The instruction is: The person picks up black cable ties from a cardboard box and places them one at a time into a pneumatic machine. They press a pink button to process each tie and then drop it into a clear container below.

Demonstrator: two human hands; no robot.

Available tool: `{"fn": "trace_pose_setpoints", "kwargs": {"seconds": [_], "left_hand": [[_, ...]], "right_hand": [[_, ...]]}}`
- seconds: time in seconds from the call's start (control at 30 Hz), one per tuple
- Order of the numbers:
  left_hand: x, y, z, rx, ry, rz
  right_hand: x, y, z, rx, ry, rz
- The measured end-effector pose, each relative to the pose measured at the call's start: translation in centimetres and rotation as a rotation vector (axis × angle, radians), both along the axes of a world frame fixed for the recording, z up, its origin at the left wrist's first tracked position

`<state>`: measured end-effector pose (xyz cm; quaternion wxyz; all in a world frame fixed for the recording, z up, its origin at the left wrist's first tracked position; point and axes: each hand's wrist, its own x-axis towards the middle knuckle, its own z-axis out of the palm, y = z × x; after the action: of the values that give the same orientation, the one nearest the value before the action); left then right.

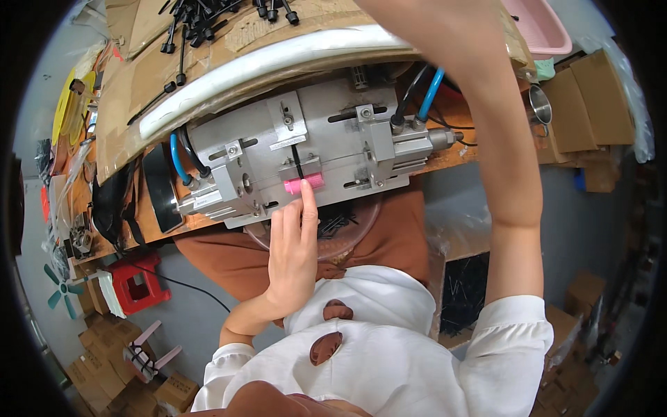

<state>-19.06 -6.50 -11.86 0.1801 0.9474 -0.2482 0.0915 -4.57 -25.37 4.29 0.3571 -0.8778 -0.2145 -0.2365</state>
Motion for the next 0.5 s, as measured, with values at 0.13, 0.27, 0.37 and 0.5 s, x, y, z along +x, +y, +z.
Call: {"fn": "trace_pose_setpoints", "kwargs": {"seconds": [0.13,0.27,0.37,0.5], "left_hand": [[0.4,1.6,0.7,-0.038,0.049,-0.022],[8.2,4.2,6.8,-0.156,-0.372,0.200],[14.4,8.9,8.1,-0.005,-0.460,0.420],[15.7,9.9,9.8,-0.133,-0.104,0.279]], "right_hand": [[-7.6,0.0,-6.9,0.091,0.041,0.141],[-13.9,2.1,-14.3,-0.027,0.003,0.097],[-14.8,4.0,-17.0,-0.057,0.098,0.112],[-13.7,5.3,-18.2,-0.067,0.088,0.127]]}}
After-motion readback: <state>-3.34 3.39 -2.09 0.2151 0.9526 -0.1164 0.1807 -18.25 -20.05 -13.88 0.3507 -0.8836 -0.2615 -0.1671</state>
